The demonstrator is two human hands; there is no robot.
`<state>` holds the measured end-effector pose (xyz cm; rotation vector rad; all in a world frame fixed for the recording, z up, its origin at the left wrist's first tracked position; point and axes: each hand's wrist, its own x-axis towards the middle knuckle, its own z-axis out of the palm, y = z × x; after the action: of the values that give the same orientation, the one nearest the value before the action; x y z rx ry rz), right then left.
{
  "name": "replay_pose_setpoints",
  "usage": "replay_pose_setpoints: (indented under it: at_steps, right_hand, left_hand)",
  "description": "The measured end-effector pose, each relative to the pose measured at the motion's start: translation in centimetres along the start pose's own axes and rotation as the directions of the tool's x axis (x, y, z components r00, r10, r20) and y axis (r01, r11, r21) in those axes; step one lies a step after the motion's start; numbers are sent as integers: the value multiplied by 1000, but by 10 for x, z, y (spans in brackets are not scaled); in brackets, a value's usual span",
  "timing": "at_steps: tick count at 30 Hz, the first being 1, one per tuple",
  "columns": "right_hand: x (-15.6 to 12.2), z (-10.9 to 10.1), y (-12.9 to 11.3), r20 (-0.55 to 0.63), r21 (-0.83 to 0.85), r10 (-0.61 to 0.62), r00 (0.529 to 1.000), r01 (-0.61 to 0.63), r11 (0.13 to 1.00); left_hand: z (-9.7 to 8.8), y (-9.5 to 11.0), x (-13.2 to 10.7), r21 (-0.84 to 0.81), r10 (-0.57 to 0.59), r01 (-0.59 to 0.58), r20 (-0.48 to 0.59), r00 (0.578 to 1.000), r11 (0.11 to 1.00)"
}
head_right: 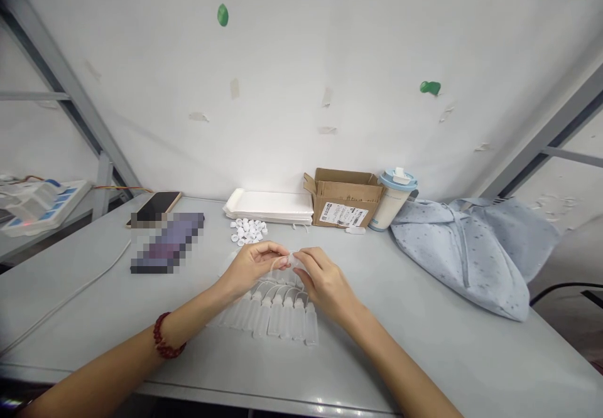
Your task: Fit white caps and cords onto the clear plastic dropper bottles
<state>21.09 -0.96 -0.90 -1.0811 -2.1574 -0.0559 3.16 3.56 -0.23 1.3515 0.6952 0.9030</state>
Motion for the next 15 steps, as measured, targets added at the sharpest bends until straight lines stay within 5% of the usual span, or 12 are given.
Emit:
replay_pose_setpoints:
  at_steps: [6,15]
  right_hand:
    - [-2,0,0,12,-8,-25,1000,25,1000]
    - [-1,2,-2,-35,-9,-48,998,48,999]
  left_hand:
    - [3,4,-1,201,117,-102,-65,991,974]
    - [3,0,-2,212,168,-149,-73,983,966]
